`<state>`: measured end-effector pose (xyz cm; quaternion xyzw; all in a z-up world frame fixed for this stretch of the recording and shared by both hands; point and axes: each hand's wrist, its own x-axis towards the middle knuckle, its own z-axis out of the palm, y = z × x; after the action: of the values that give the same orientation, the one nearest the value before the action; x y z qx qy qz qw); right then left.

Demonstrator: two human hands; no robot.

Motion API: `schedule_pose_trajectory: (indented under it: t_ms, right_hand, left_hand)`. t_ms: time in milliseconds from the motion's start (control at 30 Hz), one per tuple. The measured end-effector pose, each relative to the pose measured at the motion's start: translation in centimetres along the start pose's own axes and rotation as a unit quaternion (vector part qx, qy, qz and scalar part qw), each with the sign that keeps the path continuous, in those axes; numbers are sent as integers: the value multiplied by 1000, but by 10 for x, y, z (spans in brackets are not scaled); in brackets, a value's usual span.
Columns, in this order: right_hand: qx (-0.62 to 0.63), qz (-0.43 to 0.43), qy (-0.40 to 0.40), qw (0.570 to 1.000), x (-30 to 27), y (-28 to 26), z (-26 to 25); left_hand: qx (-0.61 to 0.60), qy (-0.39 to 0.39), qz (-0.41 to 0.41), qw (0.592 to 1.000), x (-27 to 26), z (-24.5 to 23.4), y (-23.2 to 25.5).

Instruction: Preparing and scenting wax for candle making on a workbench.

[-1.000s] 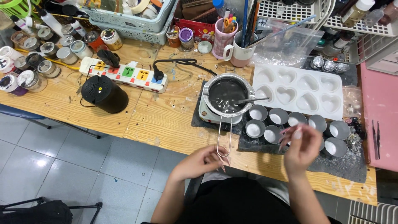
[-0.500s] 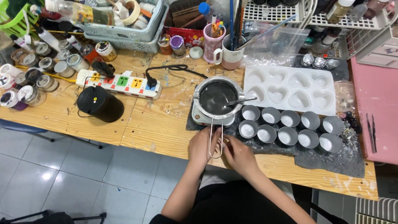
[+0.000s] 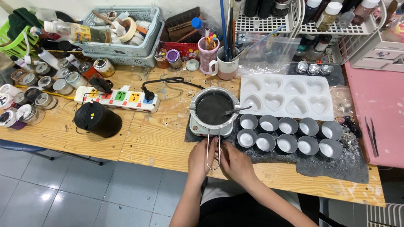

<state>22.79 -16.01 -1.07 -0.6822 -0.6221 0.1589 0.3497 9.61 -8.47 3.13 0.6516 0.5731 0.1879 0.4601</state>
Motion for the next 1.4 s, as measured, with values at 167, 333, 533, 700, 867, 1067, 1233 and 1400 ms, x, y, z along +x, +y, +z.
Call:
schedule_pose_trajectory:
  t_ms: [167,333,533,700,867,1067,1233,1400]
  right_hand:
    - [16,-14,16,1000,-7,0,-3]
    - [72,-1,15,997,-7,-4,-9]
    - [81,-1,23,996,-7,-3,-10]
    - [119,11,17,993,-9,2,-9]
    - [140,24,13,990,-10,3,-11]
    - [197,31,44,979,-15,24,3]
    - [330,-9,177,927,-1,47,-28]
    - [352,29,90,931,79,25,-98]
  left_hand:
    - [69,54,68,994,-6,3,11]
    - [62,11,51,997,2,10,-4]
    - [117,82,87,986,7,22,-12]
    - [82,92,67,990,-7,15,11]
    - [76,68,71,992,7,24,-18]
    - [126,104,96,982,-6,20,5]
    - [69,31,51,996,-11,6,-8]
    - [-263,-90,67,958,-2,4,-73]
